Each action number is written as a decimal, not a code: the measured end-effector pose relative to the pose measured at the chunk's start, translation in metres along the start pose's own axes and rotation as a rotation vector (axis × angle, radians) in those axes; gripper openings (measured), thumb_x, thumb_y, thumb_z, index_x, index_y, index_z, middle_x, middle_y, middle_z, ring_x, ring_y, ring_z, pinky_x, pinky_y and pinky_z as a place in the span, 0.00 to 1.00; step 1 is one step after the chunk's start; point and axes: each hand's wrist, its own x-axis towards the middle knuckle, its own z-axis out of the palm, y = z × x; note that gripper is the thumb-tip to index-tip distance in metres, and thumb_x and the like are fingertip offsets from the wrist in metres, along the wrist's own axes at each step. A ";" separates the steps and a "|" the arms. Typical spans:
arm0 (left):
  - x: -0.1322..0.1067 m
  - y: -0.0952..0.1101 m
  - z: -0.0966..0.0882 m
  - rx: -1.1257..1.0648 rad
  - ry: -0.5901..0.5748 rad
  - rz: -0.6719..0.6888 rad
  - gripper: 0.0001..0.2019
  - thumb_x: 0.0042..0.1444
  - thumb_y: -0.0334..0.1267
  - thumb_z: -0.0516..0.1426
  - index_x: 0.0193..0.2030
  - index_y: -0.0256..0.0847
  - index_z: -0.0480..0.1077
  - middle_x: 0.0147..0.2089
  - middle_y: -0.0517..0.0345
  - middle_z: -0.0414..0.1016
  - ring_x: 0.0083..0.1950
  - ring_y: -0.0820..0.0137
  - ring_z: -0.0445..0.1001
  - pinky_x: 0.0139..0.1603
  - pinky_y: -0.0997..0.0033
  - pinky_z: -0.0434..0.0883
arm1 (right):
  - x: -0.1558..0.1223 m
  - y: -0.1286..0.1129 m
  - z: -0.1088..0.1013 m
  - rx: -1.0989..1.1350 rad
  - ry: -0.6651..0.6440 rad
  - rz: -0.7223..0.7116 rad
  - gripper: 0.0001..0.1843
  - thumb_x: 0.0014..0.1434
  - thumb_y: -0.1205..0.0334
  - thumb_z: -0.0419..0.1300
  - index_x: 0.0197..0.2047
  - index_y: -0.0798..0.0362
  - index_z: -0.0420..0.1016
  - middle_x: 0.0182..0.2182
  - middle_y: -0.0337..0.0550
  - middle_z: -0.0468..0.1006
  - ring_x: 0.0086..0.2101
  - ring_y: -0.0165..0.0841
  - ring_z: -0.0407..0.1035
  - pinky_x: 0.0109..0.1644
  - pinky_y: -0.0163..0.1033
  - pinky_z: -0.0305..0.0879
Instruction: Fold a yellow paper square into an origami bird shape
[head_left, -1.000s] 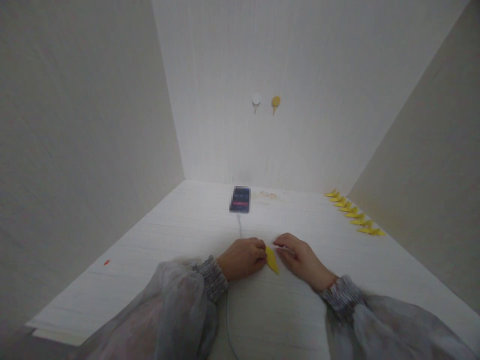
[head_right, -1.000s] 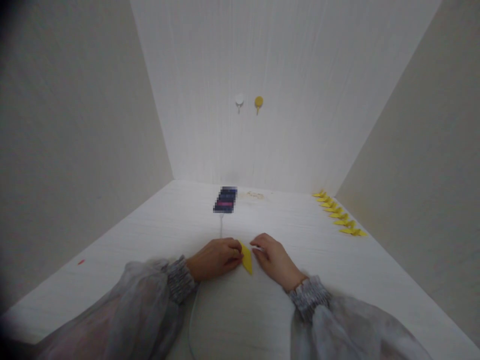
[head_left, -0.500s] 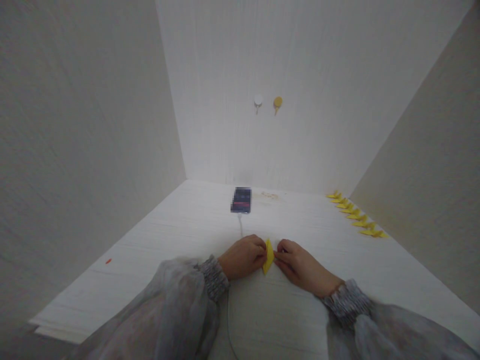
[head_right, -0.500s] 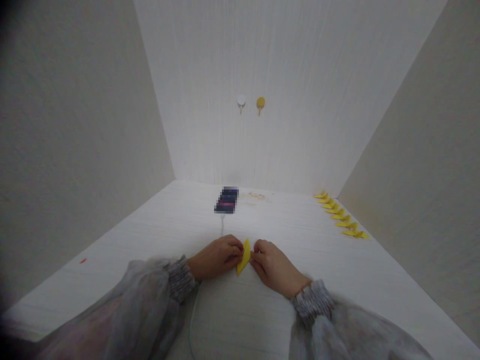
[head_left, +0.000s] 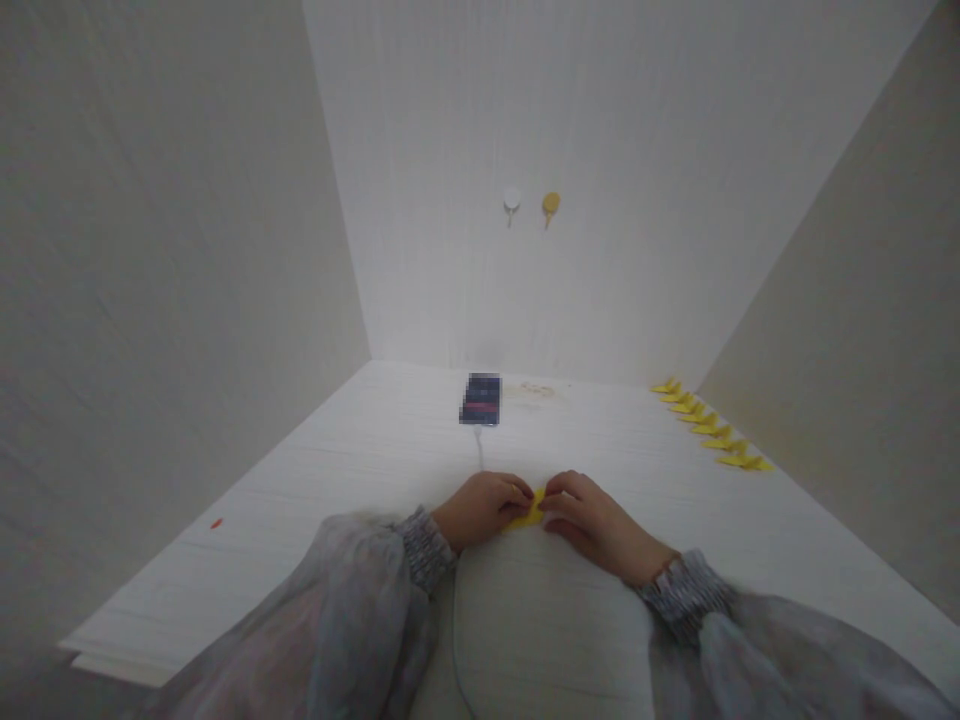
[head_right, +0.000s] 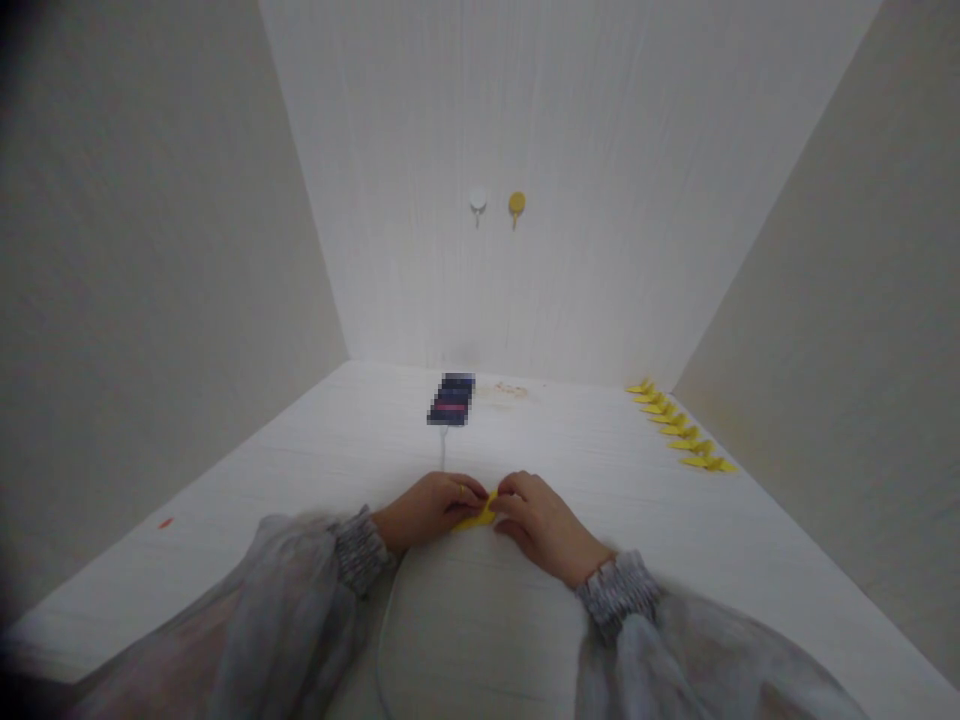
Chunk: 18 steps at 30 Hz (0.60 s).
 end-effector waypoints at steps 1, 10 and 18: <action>0.000 0.000 0.000 -0.016 -0.009 0.000 0.11 0.52 0.34 0.49 0.37 0.38 0.71 0.42 0.56 0.72 0.41 0.75 0.69 0.45 0.76 0.64 | 0.000 0.001 0.000 0.006 -0.003 0.001 0.10 0.53 0.65 0.53 0.40 0.52 0.69 0.38 0.47 0.67 0.39 0.35 0.60 0.42 0.41 0.59; 0.000 -0.001 0.001 -0.045 -0.032 0.024 0.11 0.53 0.32 0.48 0.35 0.40 0.72 0.45 0.57 0.70 0.43 0.74 0.69 0.46 0.76 0.64 | 0.006 0.002 0.007 0.016 -0.018 -0.080 0.10 0.55 0.65 0.50 0.32 0.52 0.72 0.32 0.45 0.68 0.35 0.32 0.62 0.38 0.39 0.60; 0.000 0.001 -0.001 0.074 0.013 0.022 0.08 0.49 0.34 0.52 0.32 0.40 0.72 0.37 0.56 0.70 0.40 0.73 0.67 0.43 0.74 0.63 | 0.006 0.000 0.007 0.050 -0.060 -0.058 0.10 0.57 0.69 0.46 0.32 0.54 0.68 0.31 0.46 0.67 0.35 0.33 0.60 0.38 0.39 0.60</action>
